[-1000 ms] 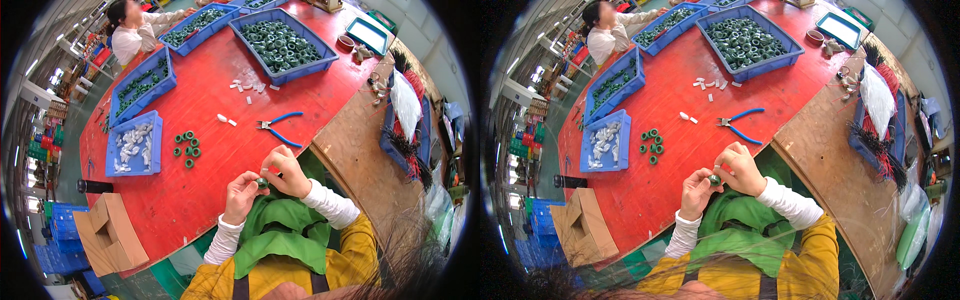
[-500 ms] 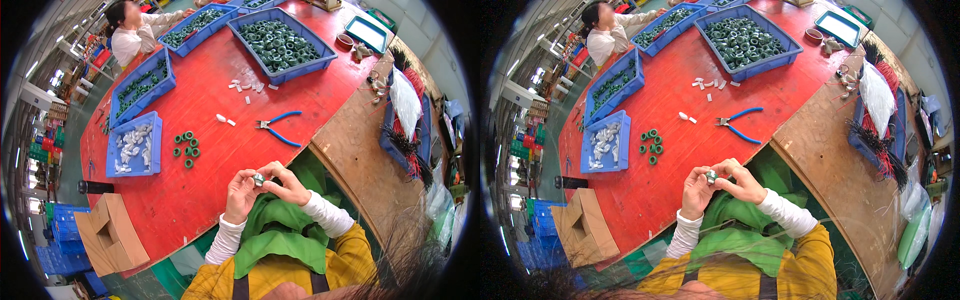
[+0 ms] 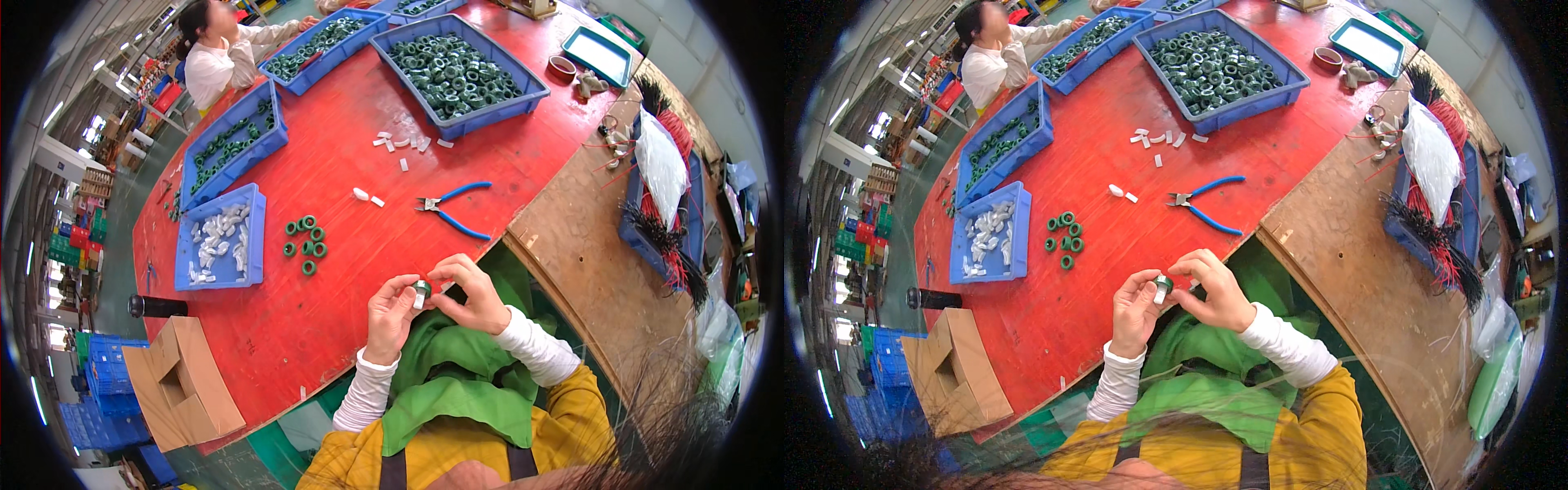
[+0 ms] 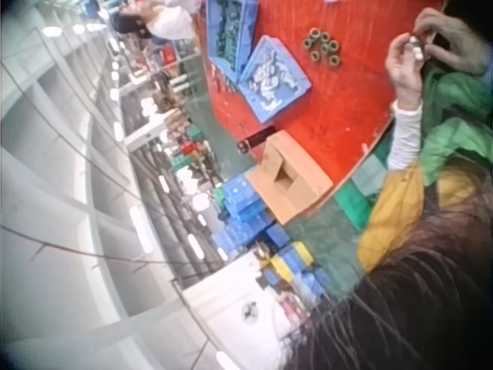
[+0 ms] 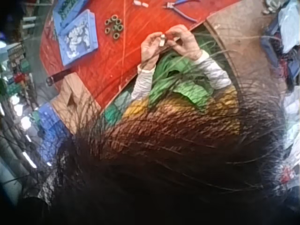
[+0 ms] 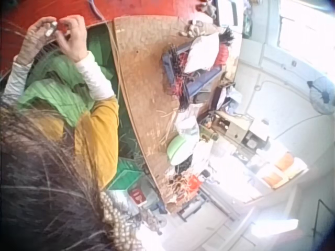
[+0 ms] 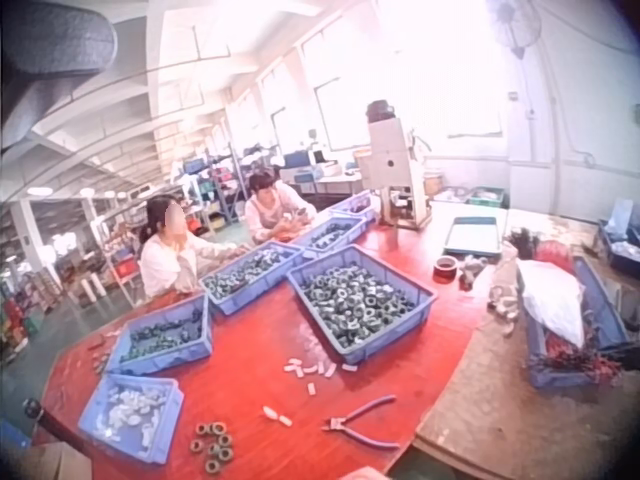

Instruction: The person takes green rings from a tray onto the table and fits white sleeves onto the green rings by hand and with pliers.

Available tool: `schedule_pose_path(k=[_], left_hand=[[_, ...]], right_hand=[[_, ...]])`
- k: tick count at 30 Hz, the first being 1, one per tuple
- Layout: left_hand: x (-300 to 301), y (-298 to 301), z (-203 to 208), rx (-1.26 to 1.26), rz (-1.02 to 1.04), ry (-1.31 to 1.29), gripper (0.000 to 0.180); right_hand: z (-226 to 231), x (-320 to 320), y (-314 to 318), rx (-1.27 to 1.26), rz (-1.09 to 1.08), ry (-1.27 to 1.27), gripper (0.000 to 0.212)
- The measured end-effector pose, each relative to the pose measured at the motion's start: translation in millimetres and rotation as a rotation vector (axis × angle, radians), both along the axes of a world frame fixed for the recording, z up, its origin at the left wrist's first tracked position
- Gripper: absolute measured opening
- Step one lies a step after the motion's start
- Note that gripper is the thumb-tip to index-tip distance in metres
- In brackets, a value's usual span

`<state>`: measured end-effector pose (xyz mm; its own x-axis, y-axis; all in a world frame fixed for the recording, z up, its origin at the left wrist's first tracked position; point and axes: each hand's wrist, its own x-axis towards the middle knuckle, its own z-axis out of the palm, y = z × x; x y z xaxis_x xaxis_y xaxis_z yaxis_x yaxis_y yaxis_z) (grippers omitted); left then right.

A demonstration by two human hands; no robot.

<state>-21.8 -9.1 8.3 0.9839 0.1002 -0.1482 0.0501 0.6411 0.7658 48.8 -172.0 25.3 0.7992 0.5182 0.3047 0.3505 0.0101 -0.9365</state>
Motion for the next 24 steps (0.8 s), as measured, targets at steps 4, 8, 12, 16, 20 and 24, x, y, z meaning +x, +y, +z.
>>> schedule_pose_path(k=[4, 8, 12, 16, 20, 24], left_hand=[[0.4, 0.5, -1.4, -0.016, -0.014, 0.006, 0.022], [1.6, -4.0, -0.6, -0.006, 0.008, -0.012, 0.021], [0.9, -5.0, -5.4, -0.063, 0.073, 0.003, 0.019], [8.6, -4.1, -0.7, -0.202, 0.109, 0.081, 0.018], [8.9, -5.0, -5.3, -0.247, 0.091, 0.060, 0.017], [7.3, -8.5, -5.8, -0.246, 0.106, 0.035, 0.016]], right_hand=[[4.7, 2.8, 4.5, -0.033, -0.108, -0.515, 0.032], [-0.4, 2.8, 10.9, -0.087, -0.175, -0.693, 0.031], [-3.7, -4.2, 13.7, -0.038, -0.174, -0.803, 0.025], [5.9, -3.8, 12.3, -0.003, -0.173, -0.750, 0.021], [-9.2, -10.5, 17.2, 0.062, -0.224, -0.682, 0.025], [-1.8, -13.6, 14.7, 0.082, -0.236, -0.528, 0.029]])
